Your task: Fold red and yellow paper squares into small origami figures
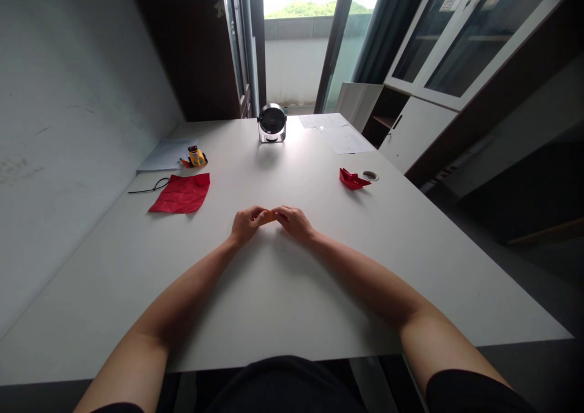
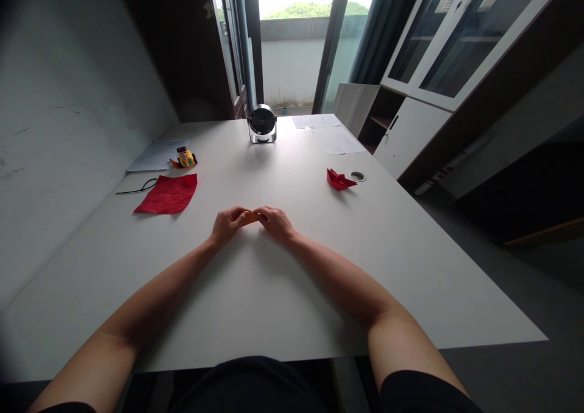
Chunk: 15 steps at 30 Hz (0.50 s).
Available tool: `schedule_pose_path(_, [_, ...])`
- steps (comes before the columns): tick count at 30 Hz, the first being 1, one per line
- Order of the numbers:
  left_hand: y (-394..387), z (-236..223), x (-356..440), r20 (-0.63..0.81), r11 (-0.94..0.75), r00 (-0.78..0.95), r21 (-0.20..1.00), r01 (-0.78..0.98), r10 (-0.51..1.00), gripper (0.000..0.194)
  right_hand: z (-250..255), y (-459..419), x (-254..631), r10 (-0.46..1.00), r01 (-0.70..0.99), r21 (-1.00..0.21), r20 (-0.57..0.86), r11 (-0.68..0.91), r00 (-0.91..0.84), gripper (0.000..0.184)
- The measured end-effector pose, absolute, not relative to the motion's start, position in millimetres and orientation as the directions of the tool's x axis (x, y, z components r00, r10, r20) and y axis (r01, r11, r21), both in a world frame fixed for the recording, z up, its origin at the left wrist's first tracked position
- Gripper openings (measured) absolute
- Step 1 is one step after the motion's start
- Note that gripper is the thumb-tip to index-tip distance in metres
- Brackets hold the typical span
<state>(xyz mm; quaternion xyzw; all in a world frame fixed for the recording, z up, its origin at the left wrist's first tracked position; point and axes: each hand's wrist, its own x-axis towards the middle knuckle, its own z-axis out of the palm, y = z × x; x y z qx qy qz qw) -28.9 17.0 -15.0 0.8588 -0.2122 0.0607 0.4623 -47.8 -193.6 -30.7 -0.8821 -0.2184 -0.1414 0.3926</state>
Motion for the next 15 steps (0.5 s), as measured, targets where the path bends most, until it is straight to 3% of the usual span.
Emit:
schedule_pose_path(7, [18.1, -12.4, -28.1, 0.399, -0.513, 0.863, 0.693, -0.506, -0.311, 0.029, -27.4, -194.5, -48.4, 0.234, 0.484, -0.635, 0.439, -0.602, 0.867, 0.018])
schedule_pose_path(15, [18.2, -21.0, -20.8, 0.346, -0.359, 0.907, 0.836, -0.414, -0.241, 0.031, -21.7, -195.7, -47.7, 0.059, 0.325, -0.779, 0.349, -0.537, 0.935, 0.036])
